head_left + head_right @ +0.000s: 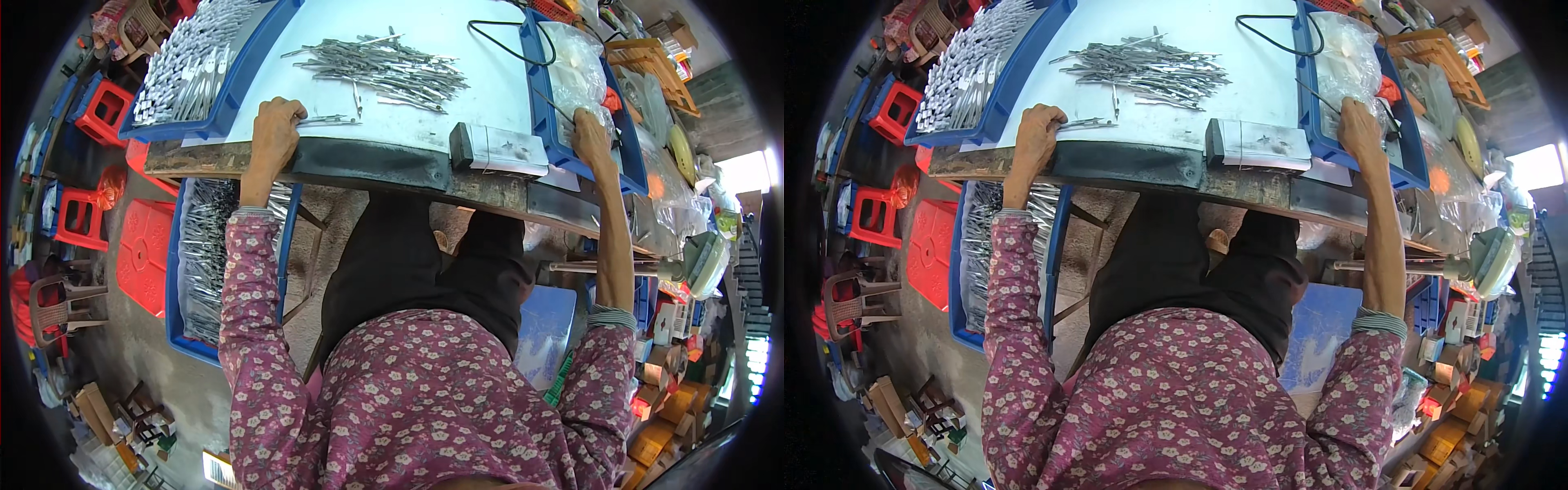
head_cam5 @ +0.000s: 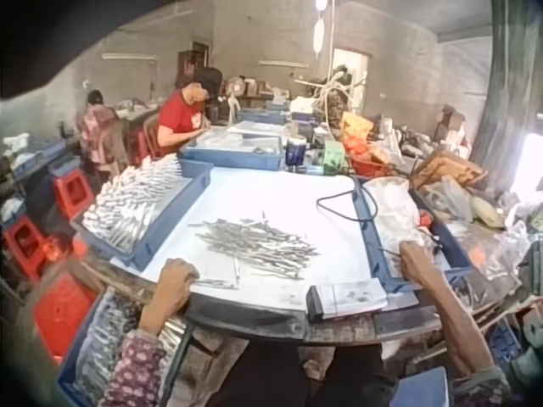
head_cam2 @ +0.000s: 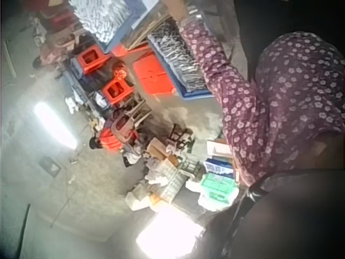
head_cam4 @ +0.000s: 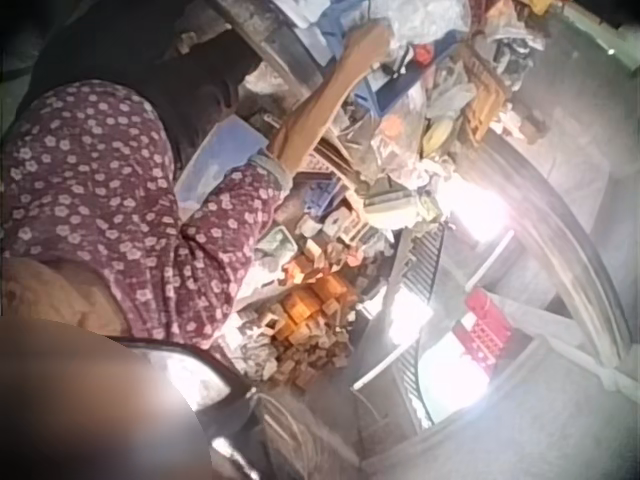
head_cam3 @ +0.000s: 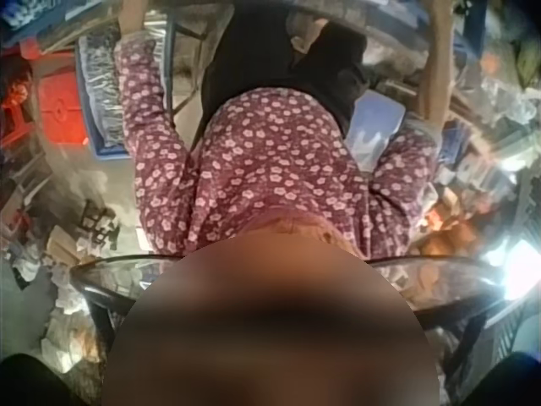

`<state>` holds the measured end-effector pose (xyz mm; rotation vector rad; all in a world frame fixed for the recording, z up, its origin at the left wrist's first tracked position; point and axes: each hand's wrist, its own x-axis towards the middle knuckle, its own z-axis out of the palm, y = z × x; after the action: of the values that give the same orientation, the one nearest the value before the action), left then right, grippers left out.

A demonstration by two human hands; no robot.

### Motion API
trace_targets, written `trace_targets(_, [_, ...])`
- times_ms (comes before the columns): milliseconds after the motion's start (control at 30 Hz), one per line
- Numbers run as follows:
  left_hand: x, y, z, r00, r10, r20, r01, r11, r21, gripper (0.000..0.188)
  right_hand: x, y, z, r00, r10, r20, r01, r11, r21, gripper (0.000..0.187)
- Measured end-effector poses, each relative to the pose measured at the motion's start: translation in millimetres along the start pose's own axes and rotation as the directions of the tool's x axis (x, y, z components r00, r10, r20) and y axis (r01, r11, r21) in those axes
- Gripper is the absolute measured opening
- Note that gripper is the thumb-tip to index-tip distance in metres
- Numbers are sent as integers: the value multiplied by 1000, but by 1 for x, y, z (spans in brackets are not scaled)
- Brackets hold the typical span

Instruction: Inspecting and sorting small metal pins into containers at a workbench.

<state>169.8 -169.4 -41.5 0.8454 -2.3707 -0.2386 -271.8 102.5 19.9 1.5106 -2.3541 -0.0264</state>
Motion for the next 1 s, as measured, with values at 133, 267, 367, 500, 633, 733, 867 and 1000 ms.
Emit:
trace_targets(133, [7,17,1,997,37,-74,-39,999,-20,11,1,3,5,999,-34,-13,34,999,5,11])
trace_targets(267, [24,46,21,993,103,-61,-110,987,-120,14,1,3,5,1000,-26,-11,26,1000,-1,10])
trace_targets(367, [35,64,39,985,164,-60,-172,971,-166,14,-3,1,-1,997,-18,-71,24,996,91,4])
trace_targets(500, [43,72,66,981,191,-30,-193,977,-93,16,4,3,1,994,70,83,-74,996,44,13])
trace_targets(633, [41,79,72,988,154,23,-152,986,-75,15,2,-4,-8,997,36,68,-44,993,108,11])
trace_targets(733, [42,82,71,983,159,88,-150,983,-103,13,-4,1,-18,1000,16,23,-20,988,155,14])
trace_targets(867, [40,99,67,986,140,88,-138,990,-34,13,-8,6,-28,996,-85,35,71,953,293,14])
trace_targets(1000, [42,97,77,980,153,124,-154,988,-8,13,-10,11,-30,997,-70,40,48,919,391,15])
